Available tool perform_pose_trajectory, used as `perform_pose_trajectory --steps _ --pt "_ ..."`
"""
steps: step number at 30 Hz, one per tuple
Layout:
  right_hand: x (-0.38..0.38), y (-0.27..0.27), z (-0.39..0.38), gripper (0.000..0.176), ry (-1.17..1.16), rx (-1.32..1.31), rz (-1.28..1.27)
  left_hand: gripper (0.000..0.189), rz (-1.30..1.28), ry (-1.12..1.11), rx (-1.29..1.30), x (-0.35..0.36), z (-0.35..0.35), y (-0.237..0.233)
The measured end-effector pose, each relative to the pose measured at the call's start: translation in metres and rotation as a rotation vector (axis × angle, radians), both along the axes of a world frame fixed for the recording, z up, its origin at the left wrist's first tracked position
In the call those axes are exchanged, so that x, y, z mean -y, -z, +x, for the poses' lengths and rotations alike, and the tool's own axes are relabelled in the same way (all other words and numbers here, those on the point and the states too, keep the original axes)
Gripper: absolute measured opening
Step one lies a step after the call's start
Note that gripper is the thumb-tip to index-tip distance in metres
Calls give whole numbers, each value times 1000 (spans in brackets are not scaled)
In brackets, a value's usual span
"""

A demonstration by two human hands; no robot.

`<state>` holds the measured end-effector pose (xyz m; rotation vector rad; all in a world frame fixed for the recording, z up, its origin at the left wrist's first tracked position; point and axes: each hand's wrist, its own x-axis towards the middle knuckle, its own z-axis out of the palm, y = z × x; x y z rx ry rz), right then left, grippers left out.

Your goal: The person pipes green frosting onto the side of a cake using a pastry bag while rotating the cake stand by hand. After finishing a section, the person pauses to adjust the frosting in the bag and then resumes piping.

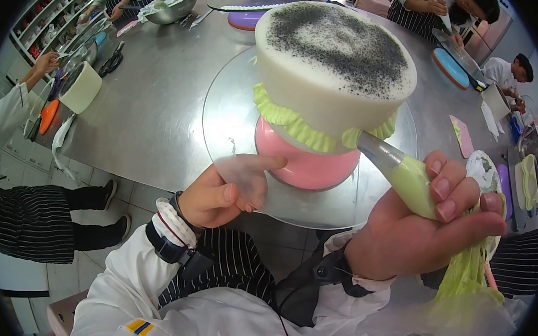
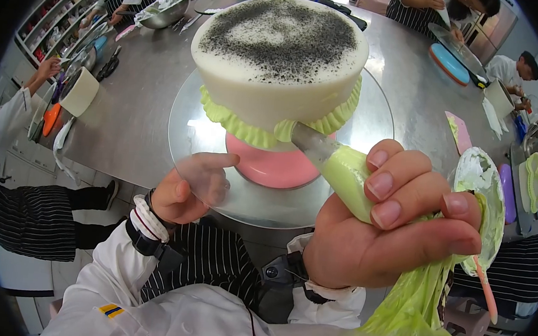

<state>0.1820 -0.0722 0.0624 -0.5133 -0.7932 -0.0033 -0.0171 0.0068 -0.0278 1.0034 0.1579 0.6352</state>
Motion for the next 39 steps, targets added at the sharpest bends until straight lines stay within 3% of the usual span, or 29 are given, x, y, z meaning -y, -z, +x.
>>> perform_pose_trajectory --steps 39 --pt "0 3 6 28 -31 126 0 78 -47 -31 39 0 -1 -1"
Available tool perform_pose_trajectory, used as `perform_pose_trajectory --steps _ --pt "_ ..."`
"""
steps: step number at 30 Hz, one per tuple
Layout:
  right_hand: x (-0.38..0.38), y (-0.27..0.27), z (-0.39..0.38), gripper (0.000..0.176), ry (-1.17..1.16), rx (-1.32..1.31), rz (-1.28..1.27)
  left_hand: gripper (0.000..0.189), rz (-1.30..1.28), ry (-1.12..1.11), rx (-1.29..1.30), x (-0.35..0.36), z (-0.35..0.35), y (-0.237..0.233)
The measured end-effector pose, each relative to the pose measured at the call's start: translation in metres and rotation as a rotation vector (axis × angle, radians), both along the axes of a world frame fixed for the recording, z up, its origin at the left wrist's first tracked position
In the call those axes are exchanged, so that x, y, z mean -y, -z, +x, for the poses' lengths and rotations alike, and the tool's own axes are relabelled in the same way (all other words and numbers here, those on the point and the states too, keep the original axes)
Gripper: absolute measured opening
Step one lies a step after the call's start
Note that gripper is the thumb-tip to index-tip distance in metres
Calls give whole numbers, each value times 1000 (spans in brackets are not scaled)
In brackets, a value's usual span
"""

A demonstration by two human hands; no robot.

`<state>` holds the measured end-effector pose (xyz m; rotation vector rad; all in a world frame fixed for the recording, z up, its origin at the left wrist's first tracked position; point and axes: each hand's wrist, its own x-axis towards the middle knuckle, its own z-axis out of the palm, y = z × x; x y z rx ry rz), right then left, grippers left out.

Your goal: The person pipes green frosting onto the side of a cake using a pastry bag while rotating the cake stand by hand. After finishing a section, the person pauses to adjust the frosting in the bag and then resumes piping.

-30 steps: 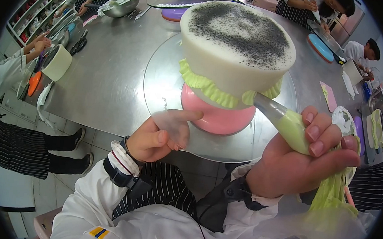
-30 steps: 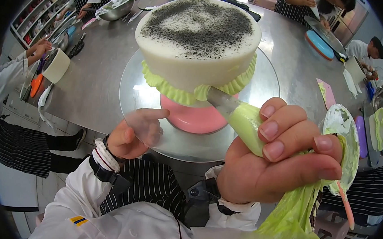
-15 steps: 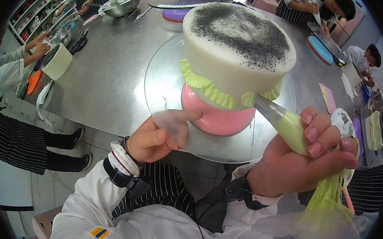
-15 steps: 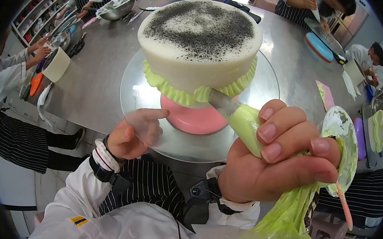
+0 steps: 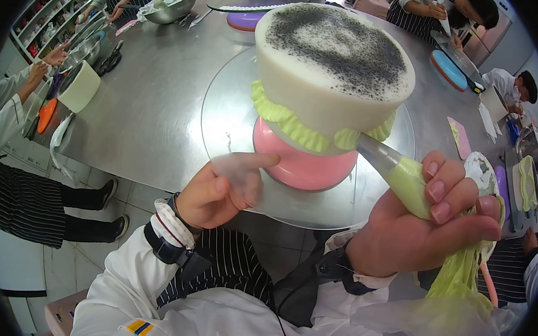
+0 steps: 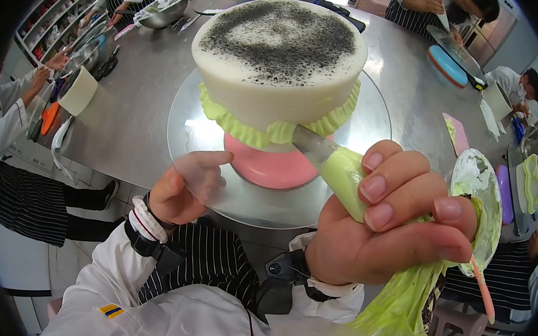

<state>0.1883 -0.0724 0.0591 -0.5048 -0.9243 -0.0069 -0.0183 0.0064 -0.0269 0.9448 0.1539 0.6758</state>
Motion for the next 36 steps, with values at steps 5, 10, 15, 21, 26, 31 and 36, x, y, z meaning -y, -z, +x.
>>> perform_pose_trajectory --steps 5,10,15,21,26,31,36 --pt "0 0 -3 29 19 5 2 89 67 -22 -6 1 6 -1" --pt "-1 0 -4 29 38 3 3 90 124 -34 -91 1 4 -1" --pt "-1 0 -5 29 31 10 11 88 92 -26 -70 1 4 -2" --pt "-1 1 -6 30 44 17 10 88 83 -23 -64 1 3 -2" --pt "-1 1 -6 30 44 20 13 86 71 -31 -46 -1 2 0" --pt "-1 1 -6 30 52 38 2 94 8 14 -39 -1 1 -2" --pt "-1 1 -5 30 58 42 -2 93 3 3 -28 1 2 -4"
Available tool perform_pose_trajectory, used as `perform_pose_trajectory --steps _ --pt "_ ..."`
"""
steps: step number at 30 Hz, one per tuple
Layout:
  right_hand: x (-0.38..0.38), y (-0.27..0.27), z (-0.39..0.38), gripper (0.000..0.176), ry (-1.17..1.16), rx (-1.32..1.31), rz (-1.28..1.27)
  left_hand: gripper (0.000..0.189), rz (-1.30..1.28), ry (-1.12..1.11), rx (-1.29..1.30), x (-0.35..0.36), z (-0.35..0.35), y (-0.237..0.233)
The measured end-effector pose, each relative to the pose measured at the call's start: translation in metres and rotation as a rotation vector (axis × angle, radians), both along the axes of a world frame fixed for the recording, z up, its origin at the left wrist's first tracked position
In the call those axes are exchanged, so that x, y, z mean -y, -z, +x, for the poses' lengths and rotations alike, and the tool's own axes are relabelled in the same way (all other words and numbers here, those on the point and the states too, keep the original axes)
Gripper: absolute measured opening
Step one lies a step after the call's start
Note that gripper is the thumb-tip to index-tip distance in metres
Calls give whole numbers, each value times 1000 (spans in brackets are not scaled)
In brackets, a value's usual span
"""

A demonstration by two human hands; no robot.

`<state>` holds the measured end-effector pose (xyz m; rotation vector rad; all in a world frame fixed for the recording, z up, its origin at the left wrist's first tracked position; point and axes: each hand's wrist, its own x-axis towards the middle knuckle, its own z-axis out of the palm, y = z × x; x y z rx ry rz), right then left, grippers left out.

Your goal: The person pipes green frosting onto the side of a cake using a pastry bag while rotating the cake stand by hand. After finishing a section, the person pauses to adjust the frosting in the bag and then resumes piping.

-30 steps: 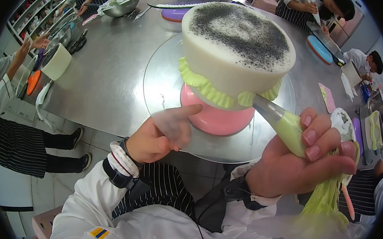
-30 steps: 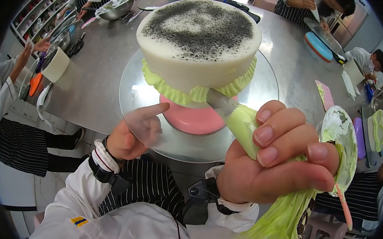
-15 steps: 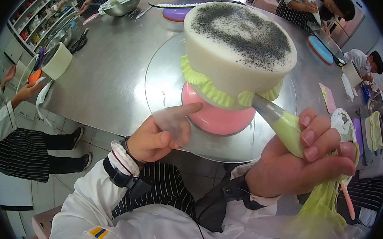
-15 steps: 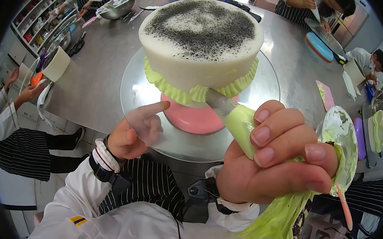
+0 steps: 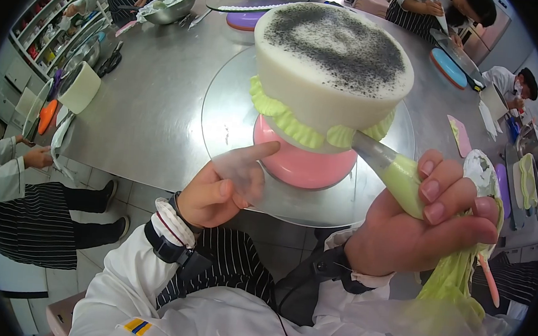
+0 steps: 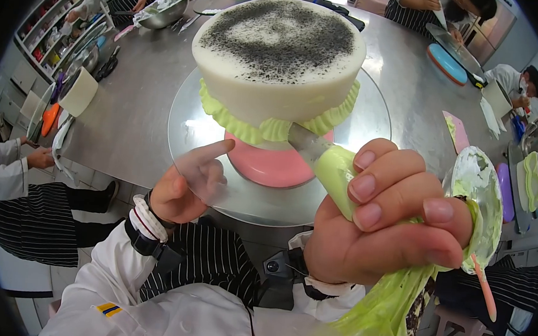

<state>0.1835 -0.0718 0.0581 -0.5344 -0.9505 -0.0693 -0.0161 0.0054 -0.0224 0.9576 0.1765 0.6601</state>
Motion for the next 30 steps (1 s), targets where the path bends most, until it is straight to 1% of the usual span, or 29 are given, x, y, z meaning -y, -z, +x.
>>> perform_pose_trajectory --steps 5,7,8,10,30 --pt "0 0 0 30 1 -1 4 91 -28 -7 16 0 1 -1" --pt "0 0 -1 29 2 -5 -1 96 111 36 -42 -2 0 2" --pt "0 0 0 29 9 -10 -1 96 111 35 -42 -2 0 0" --pt "0 0 0 29 15 -14 0 99 150 0 -151 1 1 -5" --pt "1 -1 -2 28 6 -38 -4 93 102 -7 -60 0 1 0"
